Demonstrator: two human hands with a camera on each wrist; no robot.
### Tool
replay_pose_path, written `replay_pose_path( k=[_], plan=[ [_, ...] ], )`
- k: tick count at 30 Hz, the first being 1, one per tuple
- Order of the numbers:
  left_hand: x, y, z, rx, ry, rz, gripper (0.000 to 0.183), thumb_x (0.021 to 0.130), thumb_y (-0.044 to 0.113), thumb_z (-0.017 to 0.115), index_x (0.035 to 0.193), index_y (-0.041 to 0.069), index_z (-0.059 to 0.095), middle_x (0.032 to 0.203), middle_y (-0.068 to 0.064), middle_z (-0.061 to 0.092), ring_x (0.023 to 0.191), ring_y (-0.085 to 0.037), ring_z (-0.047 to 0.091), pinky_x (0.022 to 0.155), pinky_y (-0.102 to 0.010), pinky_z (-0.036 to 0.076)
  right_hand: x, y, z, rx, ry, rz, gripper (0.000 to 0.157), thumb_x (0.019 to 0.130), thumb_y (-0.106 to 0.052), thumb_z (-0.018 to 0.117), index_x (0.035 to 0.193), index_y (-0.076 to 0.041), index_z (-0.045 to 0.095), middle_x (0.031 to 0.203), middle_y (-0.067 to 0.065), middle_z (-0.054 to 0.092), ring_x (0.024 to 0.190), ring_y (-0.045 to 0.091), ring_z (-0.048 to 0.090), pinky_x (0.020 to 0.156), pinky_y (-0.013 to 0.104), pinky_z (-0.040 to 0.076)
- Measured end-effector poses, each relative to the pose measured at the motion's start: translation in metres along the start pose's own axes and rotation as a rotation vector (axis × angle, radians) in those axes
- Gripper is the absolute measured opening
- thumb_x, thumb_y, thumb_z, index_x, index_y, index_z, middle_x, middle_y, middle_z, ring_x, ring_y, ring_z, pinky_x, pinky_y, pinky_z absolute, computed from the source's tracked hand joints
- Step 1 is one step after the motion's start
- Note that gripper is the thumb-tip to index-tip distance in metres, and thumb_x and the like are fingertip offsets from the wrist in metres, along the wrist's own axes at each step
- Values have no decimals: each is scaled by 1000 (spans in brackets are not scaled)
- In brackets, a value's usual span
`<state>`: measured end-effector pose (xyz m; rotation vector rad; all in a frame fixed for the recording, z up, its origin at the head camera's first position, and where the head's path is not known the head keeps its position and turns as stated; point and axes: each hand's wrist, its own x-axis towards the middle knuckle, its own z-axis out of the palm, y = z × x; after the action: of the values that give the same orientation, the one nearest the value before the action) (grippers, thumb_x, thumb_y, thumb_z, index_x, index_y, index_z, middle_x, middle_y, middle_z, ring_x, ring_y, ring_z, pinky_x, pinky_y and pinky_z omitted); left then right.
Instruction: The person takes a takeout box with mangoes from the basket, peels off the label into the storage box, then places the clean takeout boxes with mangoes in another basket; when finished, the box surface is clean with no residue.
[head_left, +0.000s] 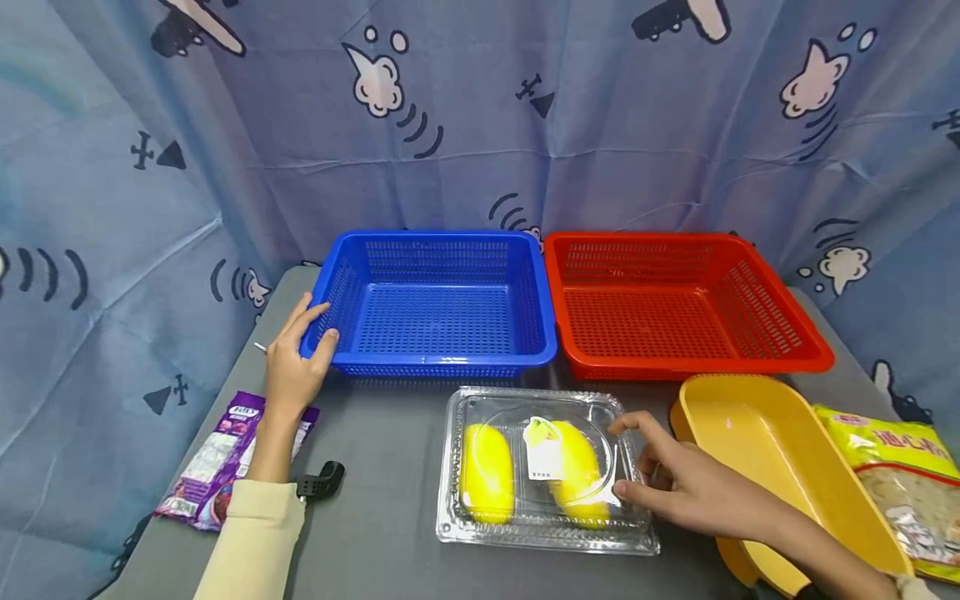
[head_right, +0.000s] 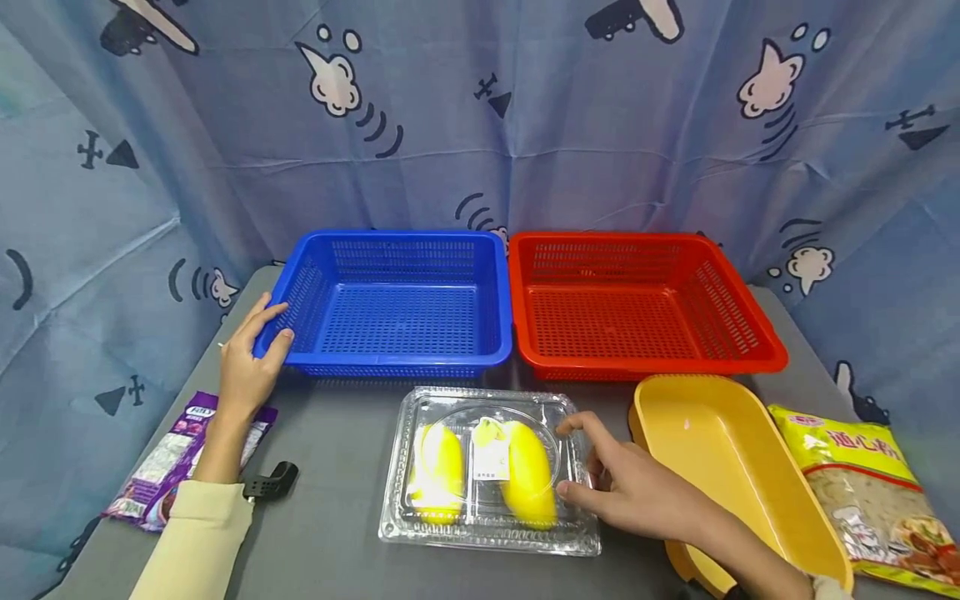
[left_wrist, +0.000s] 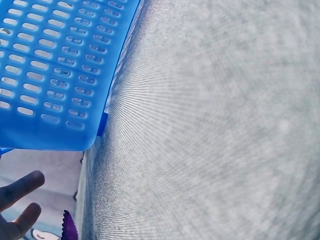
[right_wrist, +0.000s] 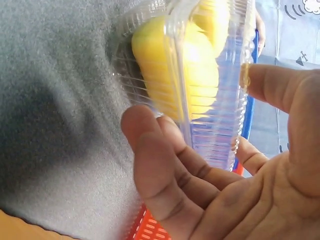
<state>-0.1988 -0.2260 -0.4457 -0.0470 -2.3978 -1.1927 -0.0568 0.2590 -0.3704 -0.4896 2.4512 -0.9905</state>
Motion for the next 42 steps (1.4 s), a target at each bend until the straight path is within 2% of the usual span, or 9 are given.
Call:
replay_pose_path(
  k=[7,16,21,24,27,30,32,36,42],
  plan=[
    [-1,2,0,4,-1,3,44,95,28,64,137,17,65,161,-4,45,149,-34,42,119,-61,34,1,0,-4,-7,-31,45,64,96,-34,71,143,-16,32,77,-1,60,57,7,55,52,26,48],
    [-3,1,1,29,-25,1,44,95,30,64,138,18,64,162,-1,43,150,-33,41,120,-61,33,0,3,-9,29,-98,52,64,98,-32,68,146,-16,29,86,3,65,62,11,61,54,28,51],
    [-3,1,1,41,-30,7,44,96,31,64,138,18,64,162,-2,43,149,-33,41,119,-60,33,-3,-4,-19,-16,-104,83,69,97,-35,69,149,-16,28,91,4,69,67,14,63,56,28,53],
    [-1,3,-1,55,-49,11,45,96,32,64,138,16,64,162,-5,43,149,-36,41,120,-62,31,-2,-14,-26,-104,-11,72,71,95,-40,70,150,-19,29,87,-1,68,63,9,60,54,27,51],
    [0,8,-4,98,-78,19,47,97,34,64,140,14,62,162,-9,42,146,-42,42,118,-66,29,3,-24,-30,-221,150,35,69,92,-43,73,148,-22,37,82,-6,63,61,5,54,52,25,48],
    [2,15,-9,153,-99,30,52,96,38,64,142,14,60,163,-11,40,144,-45,40,115,-73,24,12,-32,-28,-285,298,-44,61,89,-38,78,141,-22,52,85,-6,59,68,6,53,56,22,47],
    [2,23,-11,179,-102,44,54,96,41,64,143,15,59,163,-11,40,144,-45,38,111,-75,25,18,-35,-25,-302,358,-116,54,87,-32,81,136,-21,61,88,-6,60,75,7,52,62,21,48],
    [1,43,-10,165,-122,126,54,93,39,67,143,18,60,163,-9,40,150,-42,32,111,-75,23,33,-37,-18,-271,371,-205,45,85,-27,83,128,-22,70,92,-5,62,81,10,52,65,22,48],
    [-11,83,7,58,-213,356,50,86,32,77,133,19,68,153,-10,53,150,-35,35,114,-73,23,54,-38,-11,-219,265,-222,39,86,-30,82,123,-23,75,93,-6,64,86,16,54,69,28,48]
  ],
)
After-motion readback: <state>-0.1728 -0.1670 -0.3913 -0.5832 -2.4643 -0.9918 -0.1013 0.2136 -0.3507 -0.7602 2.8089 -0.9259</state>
